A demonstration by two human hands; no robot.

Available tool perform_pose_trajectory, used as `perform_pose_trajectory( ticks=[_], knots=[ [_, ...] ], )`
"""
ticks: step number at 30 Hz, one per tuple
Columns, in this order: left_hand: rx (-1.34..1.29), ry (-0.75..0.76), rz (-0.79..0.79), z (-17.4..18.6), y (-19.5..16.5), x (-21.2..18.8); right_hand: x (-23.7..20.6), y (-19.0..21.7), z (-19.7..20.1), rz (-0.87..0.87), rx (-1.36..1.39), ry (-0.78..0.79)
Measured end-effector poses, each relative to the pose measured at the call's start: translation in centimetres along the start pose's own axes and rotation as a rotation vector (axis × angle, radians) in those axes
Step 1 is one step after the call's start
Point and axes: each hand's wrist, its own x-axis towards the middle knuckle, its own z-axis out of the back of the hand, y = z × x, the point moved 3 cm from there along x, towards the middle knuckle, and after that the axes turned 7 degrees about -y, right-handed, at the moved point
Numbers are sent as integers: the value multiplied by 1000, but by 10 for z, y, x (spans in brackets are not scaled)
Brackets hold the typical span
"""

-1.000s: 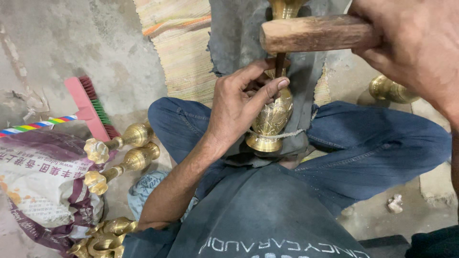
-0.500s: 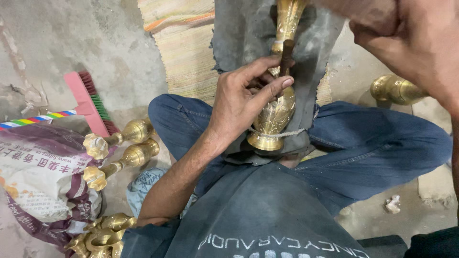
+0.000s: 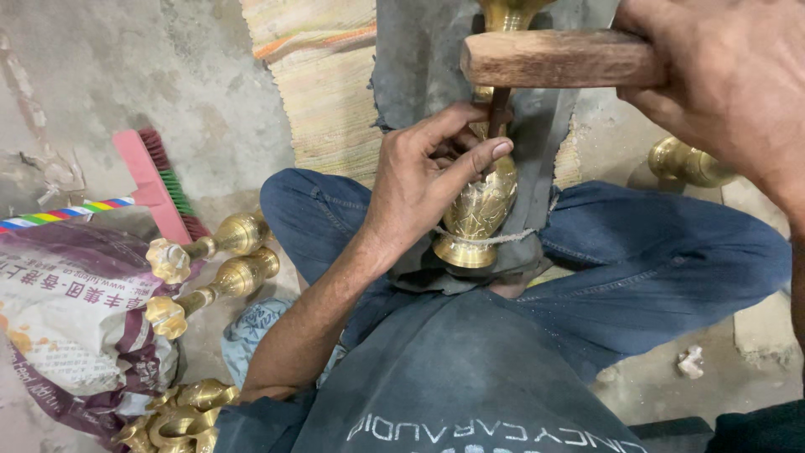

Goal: The person sits cross-legged on the floor and engraves decorative patterns into a brass vase, holding a chisel against the metal and striking it with a wooden mallet. They reposition the vase and the chisel between strikes to work on different areas of the design.

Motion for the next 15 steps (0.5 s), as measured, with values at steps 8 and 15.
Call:
perform_pose_trajectory(
  ticks=[8, 15],
  knots=[
    [-119, 16, -25, 1, 0, 0, 2, -1, 0, -216, 61, 113],
    [-181, 38, -13, -1, 3, 2, 5, -1, -2, -187, 309, 42]
  ],
)
